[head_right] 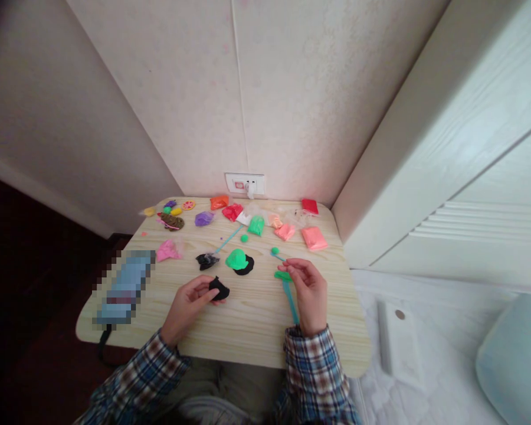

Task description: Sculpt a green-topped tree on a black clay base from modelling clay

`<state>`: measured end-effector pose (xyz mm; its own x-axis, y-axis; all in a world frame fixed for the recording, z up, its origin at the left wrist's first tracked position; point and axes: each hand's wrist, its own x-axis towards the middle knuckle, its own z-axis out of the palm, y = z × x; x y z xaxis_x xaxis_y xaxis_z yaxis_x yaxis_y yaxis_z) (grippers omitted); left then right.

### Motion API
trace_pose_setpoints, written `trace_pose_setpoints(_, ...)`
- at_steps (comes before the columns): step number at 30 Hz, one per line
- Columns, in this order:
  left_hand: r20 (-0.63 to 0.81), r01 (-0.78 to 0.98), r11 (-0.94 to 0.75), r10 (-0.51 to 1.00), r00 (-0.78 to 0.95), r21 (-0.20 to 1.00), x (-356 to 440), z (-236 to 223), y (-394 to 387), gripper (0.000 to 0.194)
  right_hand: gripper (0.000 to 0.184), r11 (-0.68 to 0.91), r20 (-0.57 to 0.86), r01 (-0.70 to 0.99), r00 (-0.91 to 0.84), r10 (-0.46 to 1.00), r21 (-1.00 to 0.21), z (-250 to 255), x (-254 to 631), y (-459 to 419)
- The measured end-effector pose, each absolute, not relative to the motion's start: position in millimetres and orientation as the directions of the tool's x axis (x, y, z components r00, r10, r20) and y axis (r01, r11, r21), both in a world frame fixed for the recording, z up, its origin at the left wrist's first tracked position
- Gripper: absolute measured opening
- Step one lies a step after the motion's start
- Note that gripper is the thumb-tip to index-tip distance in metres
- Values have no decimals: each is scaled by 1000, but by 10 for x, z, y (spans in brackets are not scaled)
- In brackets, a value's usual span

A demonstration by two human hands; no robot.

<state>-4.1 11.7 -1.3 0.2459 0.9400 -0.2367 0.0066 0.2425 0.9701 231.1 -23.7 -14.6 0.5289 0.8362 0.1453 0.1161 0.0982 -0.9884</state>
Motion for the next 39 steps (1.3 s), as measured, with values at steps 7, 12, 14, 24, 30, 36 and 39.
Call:
trace_pose_setpoints(7,-234,23,235,939,251,972,-33,-9,119,31,19,20,229,310,657,718,-951,-221,2478,-189)
trace_pose_setpoints(12,-231,14,236,934,273,972,-35,-21,118,26,17,-20,355,506,630,691,-862,-195,2496,-184)
trace_pose_setpoints(14,-236,2,244,932,274,970,-37,-23,116,26,18,-49,388,560,631,672,-827,-180,2486,-195)
trace_pose_setpoints(24,-233,-64,259,933,275,964,-26,-24,110,18,31,4,382,643,450,808,-766,-74,2222,-324)
trace_pose_setpoints(30,-185,-86,218,940,288,972,56,15,59,24,24,-24,521,753,478,707,-658,-79,2305,-256)
trace_pose_setpoints(36,-160,-61,193,924,347,979,184,-17,-40,27,19,193,301,516,133,944,-835,29,1923,-400)
trace_pose_setpoints(39,-127,-56,162,911,393,985,212,-41,-70,22,16,185,228,417,57,972,-890,30,1677,-461)
